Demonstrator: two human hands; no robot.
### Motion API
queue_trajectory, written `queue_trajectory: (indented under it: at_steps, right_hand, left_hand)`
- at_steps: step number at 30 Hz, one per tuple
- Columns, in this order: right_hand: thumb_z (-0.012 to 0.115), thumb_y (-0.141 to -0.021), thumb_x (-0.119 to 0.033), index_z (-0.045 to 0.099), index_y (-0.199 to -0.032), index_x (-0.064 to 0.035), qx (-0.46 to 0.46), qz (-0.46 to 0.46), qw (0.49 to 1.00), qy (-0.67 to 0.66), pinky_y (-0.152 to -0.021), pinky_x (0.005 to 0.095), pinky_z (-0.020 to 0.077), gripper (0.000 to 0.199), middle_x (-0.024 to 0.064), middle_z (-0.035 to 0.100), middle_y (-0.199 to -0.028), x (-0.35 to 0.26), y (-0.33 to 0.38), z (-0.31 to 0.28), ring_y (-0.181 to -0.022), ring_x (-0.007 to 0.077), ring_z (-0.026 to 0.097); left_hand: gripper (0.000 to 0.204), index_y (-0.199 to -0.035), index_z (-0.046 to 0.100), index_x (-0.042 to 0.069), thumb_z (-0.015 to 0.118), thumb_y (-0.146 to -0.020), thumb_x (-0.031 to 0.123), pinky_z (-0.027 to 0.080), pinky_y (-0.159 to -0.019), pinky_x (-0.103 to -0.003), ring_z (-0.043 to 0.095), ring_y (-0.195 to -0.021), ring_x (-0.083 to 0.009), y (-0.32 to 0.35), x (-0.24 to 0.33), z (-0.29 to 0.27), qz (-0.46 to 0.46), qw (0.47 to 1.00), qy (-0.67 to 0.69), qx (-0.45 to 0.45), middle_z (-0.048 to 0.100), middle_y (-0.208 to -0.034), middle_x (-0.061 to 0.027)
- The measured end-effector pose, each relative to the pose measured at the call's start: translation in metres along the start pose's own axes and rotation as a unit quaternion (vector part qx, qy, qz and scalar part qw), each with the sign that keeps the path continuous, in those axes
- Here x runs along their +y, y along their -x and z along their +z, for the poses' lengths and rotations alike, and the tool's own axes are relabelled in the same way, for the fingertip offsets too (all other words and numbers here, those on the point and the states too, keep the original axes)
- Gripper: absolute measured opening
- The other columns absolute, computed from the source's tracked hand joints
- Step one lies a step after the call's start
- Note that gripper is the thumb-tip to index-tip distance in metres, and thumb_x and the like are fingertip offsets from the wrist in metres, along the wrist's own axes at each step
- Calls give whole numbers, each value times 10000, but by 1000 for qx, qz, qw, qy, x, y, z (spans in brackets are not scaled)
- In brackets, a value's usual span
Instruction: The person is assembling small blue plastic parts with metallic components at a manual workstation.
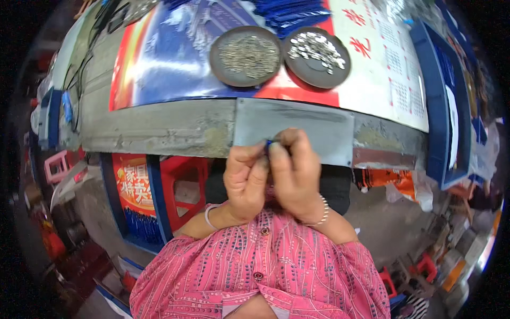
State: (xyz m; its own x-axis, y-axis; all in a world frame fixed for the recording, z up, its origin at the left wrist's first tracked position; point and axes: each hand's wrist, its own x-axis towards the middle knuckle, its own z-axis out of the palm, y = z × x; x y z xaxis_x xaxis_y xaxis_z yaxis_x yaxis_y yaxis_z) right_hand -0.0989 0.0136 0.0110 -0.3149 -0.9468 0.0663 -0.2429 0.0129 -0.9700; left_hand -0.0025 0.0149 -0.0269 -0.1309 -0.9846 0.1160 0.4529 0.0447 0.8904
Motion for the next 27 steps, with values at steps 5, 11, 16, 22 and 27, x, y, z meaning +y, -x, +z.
queue_trajectory:
  at_steps: [5,11,16,22,27]
  right_hand:
    - [477,-943,-288,577,-998,81,-23,-58,996,58,-807,334,445,387,132,603,-969,21,4,-18,-888,217,567]
    - [395,-983,-205,527,-880,46,30,-192,974,118,-598,288,383,301,102,522,-721,20,0,17,-652,183,482]
    - [292,-990,-451,557,-918,23,-128,-23,967,-218,-571,275,390,548,96,500,-696,6,-11,32,-636,185,487]
    - [283,-1000,-423,508,-1080,39,-193,-117,971,-73,-780,316,447,520,127,567,-913,-3,-10,28,-771,201,569]
    - [339,-998,-259,519,-989,38,-301,-127,943,60,-804,293,422,347,117,540,-928,-18,-1,44,-807,196,551]
  left_hand:
    - [280,-1144,529,8,478,-874,-45,492,-736,-267,636,-841,-146,0,13,-2,-1,999,-31,-13,638,-916,-140]
    - [278,-1150,516,-16,479,-873,-15,489,-793,-298,636,-940,-223,2,19,-17,102,993,-52,-1,621,-983,-142]
    - [259,-1138,529,-3,503,-886,53,493,-732,-305,640,-872,-216,24,52,-73,111,978,-173,18,619,-959,-139]
    - [167,-1034,543,2,481,-894,65,472,-737,-347,583,-815,-243,79,105,-290,87,736,-608,283,584,-911,-130]
    - [107,-931,591,25,557,-848,83,466,-748,-395,579,-872,-329,176,148,-432,-14,559,-770,308,579,-912,-145]
